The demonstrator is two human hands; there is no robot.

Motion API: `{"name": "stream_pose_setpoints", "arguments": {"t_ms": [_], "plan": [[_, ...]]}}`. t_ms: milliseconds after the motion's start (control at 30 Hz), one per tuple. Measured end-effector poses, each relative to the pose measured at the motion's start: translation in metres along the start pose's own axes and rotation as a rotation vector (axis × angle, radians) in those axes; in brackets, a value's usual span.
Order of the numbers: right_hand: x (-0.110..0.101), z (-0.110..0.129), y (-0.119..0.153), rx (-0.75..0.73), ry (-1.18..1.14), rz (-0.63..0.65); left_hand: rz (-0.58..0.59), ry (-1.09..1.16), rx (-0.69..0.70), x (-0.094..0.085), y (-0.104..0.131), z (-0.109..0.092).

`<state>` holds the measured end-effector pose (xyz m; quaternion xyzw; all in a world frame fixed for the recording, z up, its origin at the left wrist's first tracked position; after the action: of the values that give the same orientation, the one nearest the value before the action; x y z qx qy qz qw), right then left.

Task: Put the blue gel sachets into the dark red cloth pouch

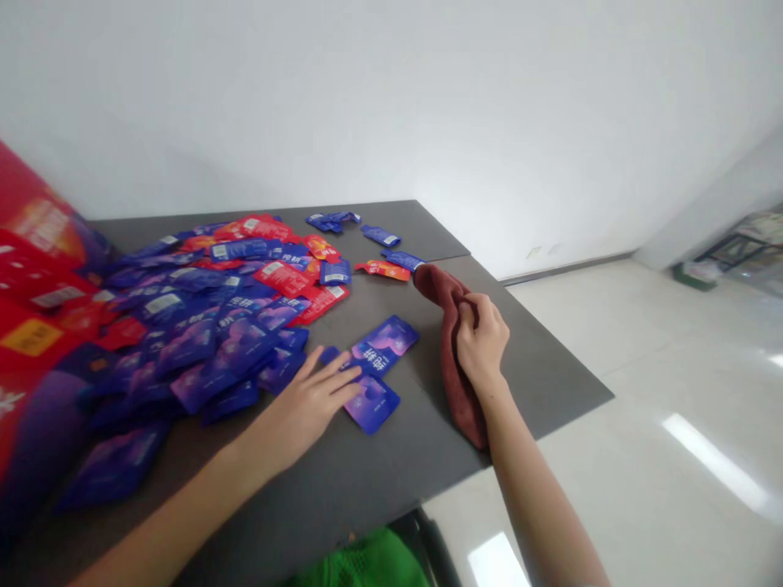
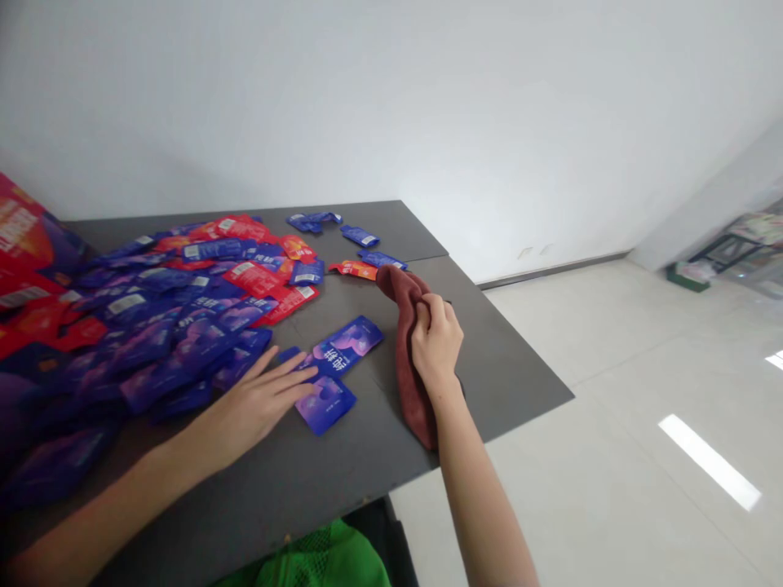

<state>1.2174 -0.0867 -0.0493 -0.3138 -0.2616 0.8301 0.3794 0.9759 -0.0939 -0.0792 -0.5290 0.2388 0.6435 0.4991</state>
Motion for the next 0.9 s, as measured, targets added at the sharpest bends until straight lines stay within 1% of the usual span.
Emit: {"name": "stream_pose_setpoints", "arguments": {"t_ms": [33, 67, 133, 167, 233, 267, 300, 367, 400, 433, 467, 500, 567, 600, 633, 667, 700, 733, 800, 833, 900], "plan": [[0.003, 0.003, 0.001, -0.009, -0.010, 0.018, 0.007, 0.010, -0.055, 0.000, 0.013, -0.004], [0.006, 0.006, 0.003, -0.017, -0.021, 0.034, 0.003, -0.001, -0.098, -0.004, 0.024, -0.008], [0.011, 0.016, 0.006, -0.037, -0.034, 0.077, -0.033, -0.043, -0.164, -0.020, 0.038, -0.019], [0.013, 0.023, 0.008, -0.054, -0.036, 0.111, -0.054, -0.064, -0.198, -0.029, 0.039, -0.024], [0.014, 0.042, 0.012, -0.100, -0.039, 0.181, -0.077, -0.094, -0.286, -0.044, 0.032, -0.036], [0.011, 0.053, 0.013, -0.124, -0.046, 0.199, -0.061, -0.104, -0.333, -0.046, 0.025, -0.041], [0.007, 0.065, 0.014, -0.147, -0.059, 0.206, -0.026, -0.112, -0.371, -0.044, 0.017, -0.046], [0.000, 0.089, 0.015, -0.190, -0.114, 0.229, 0.059, -0.123, -0.409, -0.035, 0.003, -0.056], [0.000, 0.101, 0.017, -0.213, -0.157, 0.283, 0.086, -0.125, -0.408, -0.030, 0.000, -0.060], [0.005, 0.114, 0.021, -0.238, -0.203, 0.380, 0.094, -0.123, -0.396, -0.027, -0.001, -0.064], [0.014, 0.126, 0.030, -0.270, -0.243, 0.514, 0.086, -0.117, -0.381, -0.026, 0.001, -0.067], [0.025, 0.137, 0.044, -0.310, -0.264, 0.674, 0.080, -0.105, -0.368, -0.026, 0.007, -0.070], [0.049, 0.152, 0.083, -0.425, -0.232, 0.992, 0.074, -0.059, -0.353, -0.028, 0.025, -0.074], [0.060, 0.156, 0.104, -0.496, -0.188, 1.124, 0.074, -0.042, -0.357, -0.029, 0.035, -0.075], [0.070, 0.156, 0.123, -0.564, -0.141, 1.230, 0.065, -0.034, -0.366, -0.031, 0.045, -0.075], [0.080, 0.153, 0.137, -0.616, -0.096, 1.301, 0.034, -0.034, -0.367, -0.034, 0.053, -0.076], [0.089, 0.148, 0.146, -0.643, -0.057, 1.340, -0.022, -0.043, -0.360, -0.039, 0.059, -0.077], [0.099, 0.141, 0.148, -0.642, -0.016, 1.347, -0.088, -0.060, -0.352, -0.044, 0.064, -0.079], [0.119, 0.124, 0.135, -0.576, 0.089, 1.300, -0.187, -0.088, -0.308, -0.050, 0.069, -0.082], [0.126, 0.115, 0.124, -0.530, 0.146, 1.264, -0.206, -0.094, -0.280, -0.050, 0.070, -0.084], [0.133, 0.106, 0.102, -0.454, 0.208, 1.201, -0.187, -0.093, -0.232, -0.047, 0.070, -0.085]]}}
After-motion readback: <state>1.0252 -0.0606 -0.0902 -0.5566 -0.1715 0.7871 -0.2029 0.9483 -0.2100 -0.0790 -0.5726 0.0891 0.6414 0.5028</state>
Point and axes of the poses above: each hand's wrist, its own y-axis away from the middle knuckle, its own x-axis out of the palm, z = x × y, the point moved 9 cm from there along -y, towards the middle knuckle, and after that the axes turned 14 degrees about -y, right-handed, at the moved point
